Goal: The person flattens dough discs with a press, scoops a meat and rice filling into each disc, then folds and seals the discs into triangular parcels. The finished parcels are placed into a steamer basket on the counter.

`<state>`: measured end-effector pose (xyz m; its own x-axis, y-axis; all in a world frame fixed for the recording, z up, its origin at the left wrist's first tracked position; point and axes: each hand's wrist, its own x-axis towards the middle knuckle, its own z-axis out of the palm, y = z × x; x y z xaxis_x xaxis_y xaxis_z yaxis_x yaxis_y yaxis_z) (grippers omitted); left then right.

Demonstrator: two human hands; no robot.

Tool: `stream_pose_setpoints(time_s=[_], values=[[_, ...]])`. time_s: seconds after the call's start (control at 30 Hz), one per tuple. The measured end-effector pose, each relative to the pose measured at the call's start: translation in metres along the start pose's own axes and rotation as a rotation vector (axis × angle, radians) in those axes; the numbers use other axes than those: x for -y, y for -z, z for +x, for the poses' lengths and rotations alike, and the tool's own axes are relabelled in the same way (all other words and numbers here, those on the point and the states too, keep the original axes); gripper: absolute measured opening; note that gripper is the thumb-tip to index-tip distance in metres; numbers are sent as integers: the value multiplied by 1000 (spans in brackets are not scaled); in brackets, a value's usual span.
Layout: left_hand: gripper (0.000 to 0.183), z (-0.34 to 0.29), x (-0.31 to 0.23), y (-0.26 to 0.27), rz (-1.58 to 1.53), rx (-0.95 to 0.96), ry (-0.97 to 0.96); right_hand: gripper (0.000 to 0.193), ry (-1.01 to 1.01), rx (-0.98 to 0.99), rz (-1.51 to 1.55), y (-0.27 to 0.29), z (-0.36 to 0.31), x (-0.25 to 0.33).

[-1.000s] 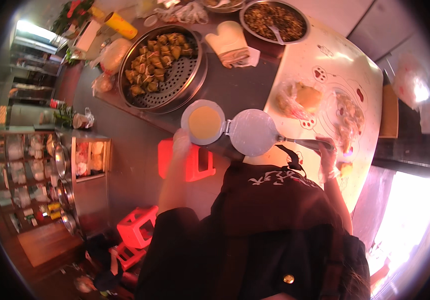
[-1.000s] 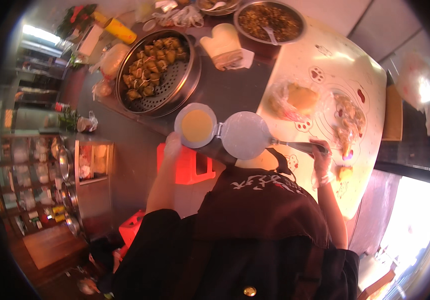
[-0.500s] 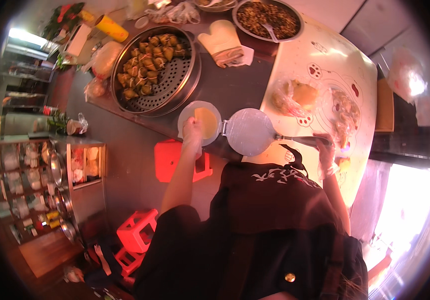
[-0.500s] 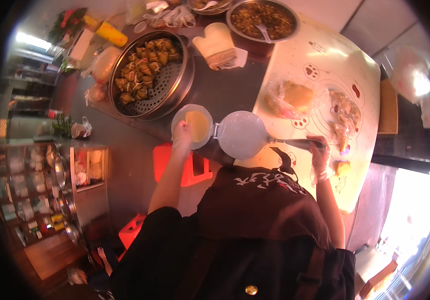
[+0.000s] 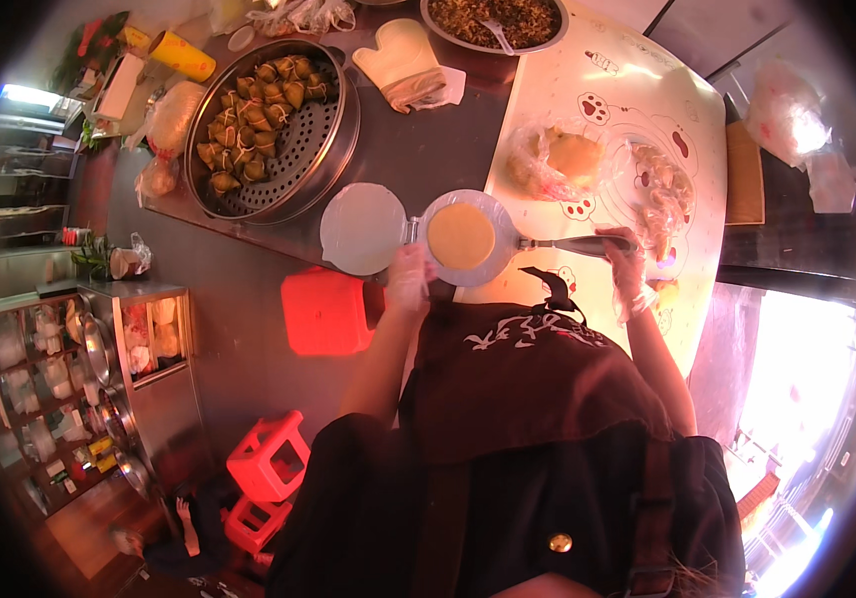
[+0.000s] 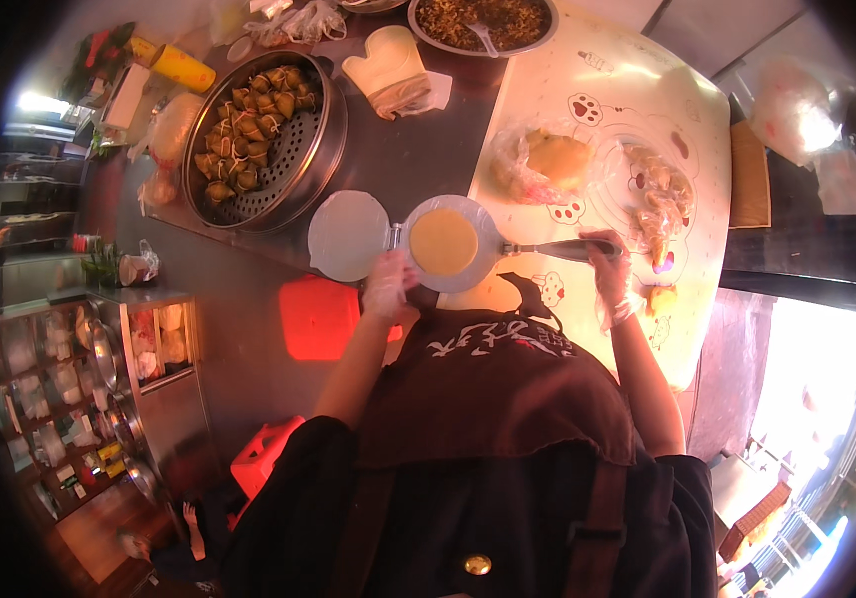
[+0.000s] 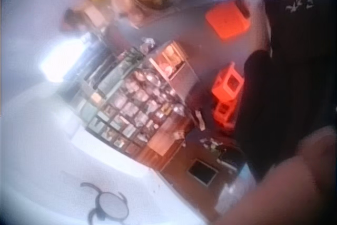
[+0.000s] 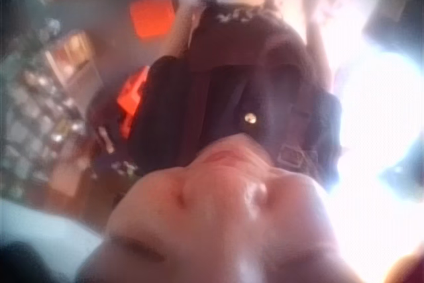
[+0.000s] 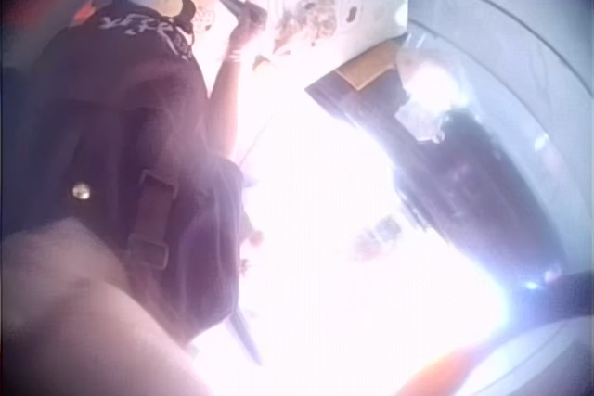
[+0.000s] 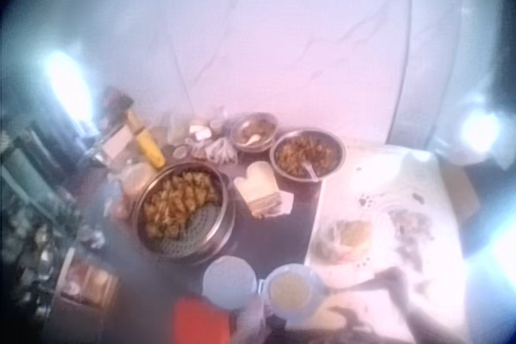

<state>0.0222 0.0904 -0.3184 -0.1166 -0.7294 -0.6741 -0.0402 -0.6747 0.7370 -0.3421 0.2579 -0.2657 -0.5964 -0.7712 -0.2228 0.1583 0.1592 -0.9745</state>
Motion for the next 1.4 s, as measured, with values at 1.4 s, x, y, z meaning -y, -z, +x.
stream_pose_setpoints(time_s=[1.4], values=[[32,-64,-33,-93,1203,721,-484,41,592,824,-1092,-265,42,36]])
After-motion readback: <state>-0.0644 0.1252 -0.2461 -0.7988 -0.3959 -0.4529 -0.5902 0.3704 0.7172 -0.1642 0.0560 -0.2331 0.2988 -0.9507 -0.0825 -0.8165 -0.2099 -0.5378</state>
